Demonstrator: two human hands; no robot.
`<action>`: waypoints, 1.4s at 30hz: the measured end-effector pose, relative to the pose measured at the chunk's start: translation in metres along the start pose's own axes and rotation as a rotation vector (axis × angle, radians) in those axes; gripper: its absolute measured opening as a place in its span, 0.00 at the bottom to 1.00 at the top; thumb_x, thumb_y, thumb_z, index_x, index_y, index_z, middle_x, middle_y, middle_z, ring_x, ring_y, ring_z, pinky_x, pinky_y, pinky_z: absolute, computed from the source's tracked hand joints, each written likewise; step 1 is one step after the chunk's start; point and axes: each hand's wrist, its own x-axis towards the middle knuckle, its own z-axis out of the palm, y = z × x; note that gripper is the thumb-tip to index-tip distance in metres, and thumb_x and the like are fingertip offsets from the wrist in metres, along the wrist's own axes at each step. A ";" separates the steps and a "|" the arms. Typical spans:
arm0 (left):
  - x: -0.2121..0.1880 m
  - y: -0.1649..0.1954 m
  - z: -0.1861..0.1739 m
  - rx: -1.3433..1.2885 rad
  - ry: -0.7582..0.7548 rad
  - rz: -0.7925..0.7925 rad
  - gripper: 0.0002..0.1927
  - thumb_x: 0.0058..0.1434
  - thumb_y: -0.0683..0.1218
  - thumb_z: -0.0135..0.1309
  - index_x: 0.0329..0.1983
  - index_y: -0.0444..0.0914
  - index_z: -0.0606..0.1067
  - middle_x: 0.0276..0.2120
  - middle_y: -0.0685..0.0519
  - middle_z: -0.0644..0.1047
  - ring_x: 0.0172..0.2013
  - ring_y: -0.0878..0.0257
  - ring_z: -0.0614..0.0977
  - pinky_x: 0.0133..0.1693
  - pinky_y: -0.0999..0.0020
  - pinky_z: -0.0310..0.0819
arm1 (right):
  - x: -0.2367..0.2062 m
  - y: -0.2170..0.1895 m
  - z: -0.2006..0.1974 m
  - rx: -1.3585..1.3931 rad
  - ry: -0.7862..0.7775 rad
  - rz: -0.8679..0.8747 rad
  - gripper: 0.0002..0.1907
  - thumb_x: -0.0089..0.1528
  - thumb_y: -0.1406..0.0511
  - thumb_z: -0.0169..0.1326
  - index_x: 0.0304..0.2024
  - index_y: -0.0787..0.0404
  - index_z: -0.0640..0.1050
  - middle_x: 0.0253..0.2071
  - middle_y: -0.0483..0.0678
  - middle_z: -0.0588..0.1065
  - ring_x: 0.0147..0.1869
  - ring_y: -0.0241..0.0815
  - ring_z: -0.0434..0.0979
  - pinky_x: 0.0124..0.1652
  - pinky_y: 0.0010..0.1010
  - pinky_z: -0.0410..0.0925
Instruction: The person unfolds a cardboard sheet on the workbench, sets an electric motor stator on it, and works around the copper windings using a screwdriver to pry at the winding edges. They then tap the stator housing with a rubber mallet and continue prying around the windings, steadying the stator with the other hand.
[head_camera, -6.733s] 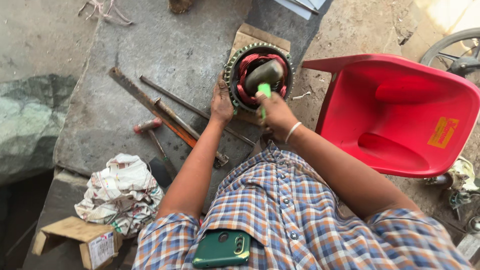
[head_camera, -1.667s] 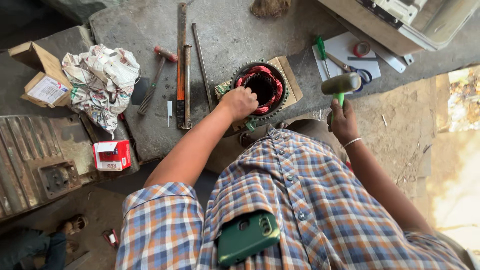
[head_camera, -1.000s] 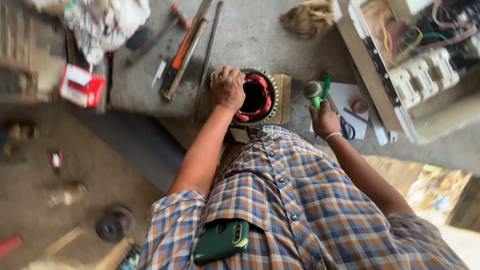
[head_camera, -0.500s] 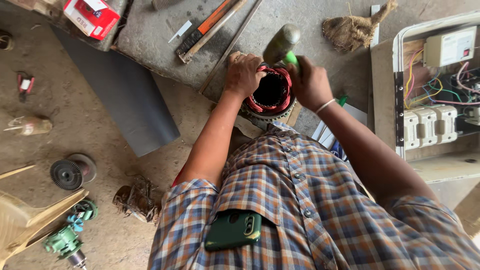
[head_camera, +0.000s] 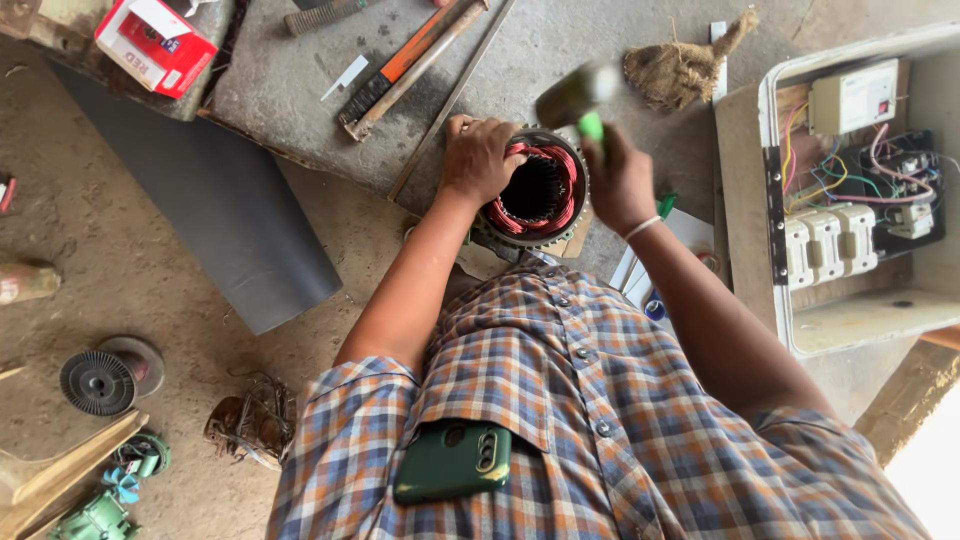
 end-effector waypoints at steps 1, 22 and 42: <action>-0.001 0.002 0.002 0.052 0.041 0.058 0.19 0.58 0.50 0.66 0.51 0.40 0.79 0.45 0.48 0.80 0.45 0.55 0.79 0.55 0.53 0.60 | -0.006 0.011 -0.002 -0.003 0.084 0.011 0.15 0.72 0.59 0.50 0.52 0.65 0.75 0.35 0.63 0.78 0.38 0.63 0.81 0.38 0.48 0.72; 0.028 0.025 0.024 0.282 -0.184 0.117 0.11 0.63 0.48 0.50 0.36 0.40 0.81 0.43 0.50 0.80 0.46 0.56 0.76 0.50 0.59 0.65 | -0.052 0.099 0.003 -0.225 0.148 -0.095 0.16 0.64 0.64 0.60 0.55 0.56 0.79 0.60 0.55 0.74 0.68 0.58 0.69 0.68 0.45 0.63; 0.007 0.010 0.036 -0.011 0.052 -0.053 0.21 0.58 0.44 0.52 0.56 0.41 0.77 0.51 0.50 0.77 0.50 0.55 0.76 0.51 0.52 0.68 | 0.035 0.041 0.053 -0.058 -0.140 -0.309 0.27 0.58 0.67 0.58 0.60 0.64 0.69 0.59 0.63 0.70 0.60 0.65 0.71 0.57 0.45 0.68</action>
